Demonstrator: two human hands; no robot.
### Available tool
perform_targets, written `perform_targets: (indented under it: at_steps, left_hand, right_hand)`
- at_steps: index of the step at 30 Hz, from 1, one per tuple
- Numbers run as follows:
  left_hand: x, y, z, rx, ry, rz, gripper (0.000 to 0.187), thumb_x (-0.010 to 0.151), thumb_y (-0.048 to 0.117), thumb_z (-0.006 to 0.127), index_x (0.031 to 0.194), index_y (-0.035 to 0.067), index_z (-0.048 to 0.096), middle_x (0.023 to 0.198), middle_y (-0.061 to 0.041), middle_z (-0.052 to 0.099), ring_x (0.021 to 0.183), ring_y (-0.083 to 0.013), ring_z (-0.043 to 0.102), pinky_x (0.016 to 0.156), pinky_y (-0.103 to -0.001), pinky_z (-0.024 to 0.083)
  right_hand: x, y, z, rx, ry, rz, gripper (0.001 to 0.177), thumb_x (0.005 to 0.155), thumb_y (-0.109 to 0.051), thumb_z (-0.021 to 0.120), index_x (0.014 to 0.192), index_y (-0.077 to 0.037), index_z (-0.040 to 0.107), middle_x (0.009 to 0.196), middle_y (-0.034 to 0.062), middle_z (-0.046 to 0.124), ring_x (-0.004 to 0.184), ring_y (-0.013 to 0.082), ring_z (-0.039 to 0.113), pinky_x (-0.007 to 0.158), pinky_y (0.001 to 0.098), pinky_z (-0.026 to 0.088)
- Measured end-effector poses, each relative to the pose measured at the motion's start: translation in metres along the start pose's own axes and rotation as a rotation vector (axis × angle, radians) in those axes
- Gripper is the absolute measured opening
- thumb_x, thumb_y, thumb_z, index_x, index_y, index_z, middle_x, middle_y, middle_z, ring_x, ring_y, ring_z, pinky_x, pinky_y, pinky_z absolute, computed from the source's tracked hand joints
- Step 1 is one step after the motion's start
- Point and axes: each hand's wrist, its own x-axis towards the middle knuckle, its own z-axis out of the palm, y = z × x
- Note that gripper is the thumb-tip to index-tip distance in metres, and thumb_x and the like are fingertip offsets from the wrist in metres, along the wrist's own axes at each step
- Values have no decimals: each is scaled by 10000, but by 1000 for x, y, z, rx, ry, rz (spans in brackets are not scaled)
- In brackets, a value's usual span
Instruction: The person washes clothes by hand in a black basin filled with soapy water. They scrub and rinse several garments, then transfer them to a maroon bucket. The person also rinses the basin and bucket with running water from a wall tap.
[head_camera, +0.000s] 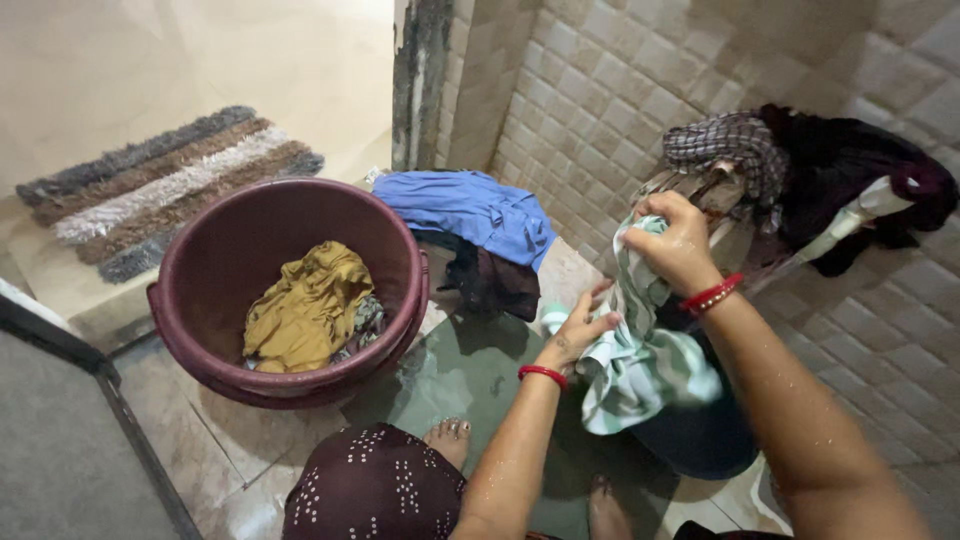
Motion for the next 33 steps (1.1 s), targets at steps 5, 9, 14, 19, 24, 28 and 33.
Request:
perform_targets:
  at_steps: [5,9,14,19,24,28,33]
  left_hand:
    - [-6,-10,-35,-239,376,178,526,1034,355,646,1422,5,583,1048,-129,632,943,-221,609,840,-364,518]
    - [-44,12,-58,-186,843,272,432,1032,398,525,1120,-2,662,835,-86,740,721,-173,711,664,-352,600]
    - [-70,19,-37,-307,1024,-83,342,998,337,563,1043,8,647,826,-71,715,703,-167,691,625,-350,592]
    - [-59,-4,-7,-88,580,-164,282,975,282,586,1048,16,649,867,-83,707,742,-166,695,645,-332,589]
    - [-38,-33,11,63,241,27,229,953,226,609,1052,24,651,908,-95,698,781,-166,699,665,-314,586]
    - [-5,-28,26,98,188,-166,246,1010,220,636,1027,-23,668,840,-87,684,730,-153,662,630,-284,549]
    - [-2,3,30,13,226,-140,221,1016,191,634,1086,-15,672,852,-79,688,705,-134,635,634,-266,525]
  right_hand:
    - [1,-51,-41,243,-122,25,252,718,-170,819,862,-9,689,904,96,635,871,206,610,786,313,483]
    - [25,-56,-88,359,32,186,235,766,-99,803,938,1,678,904,75,629,768,180,508,676,335,384]
    - [33,-73,-97,233,-249,-290,226,765,-167,828,893,-32,700,936,68,661,930,185,632,881,338,498]
    - [73,-90,-99,-103,123,-292,224,795,-132,829,925,13,720,972,104,673,890,162,645,834,331,523]
    - [102,-159,-92,177,-3,-282,154,845,-86,778,957,-2,715,929,53,700,824,119,666,741,248,531]
    - [122,-213,-94,377,7,-325,65,929,-9,734,953,10,677,931,44,693,785,102,664,732,226,537]
    - [155,-253,-45,736,31,-193,48,905,-37,726,916,-58,684,883,0,668,762,96,638,724,265,526]
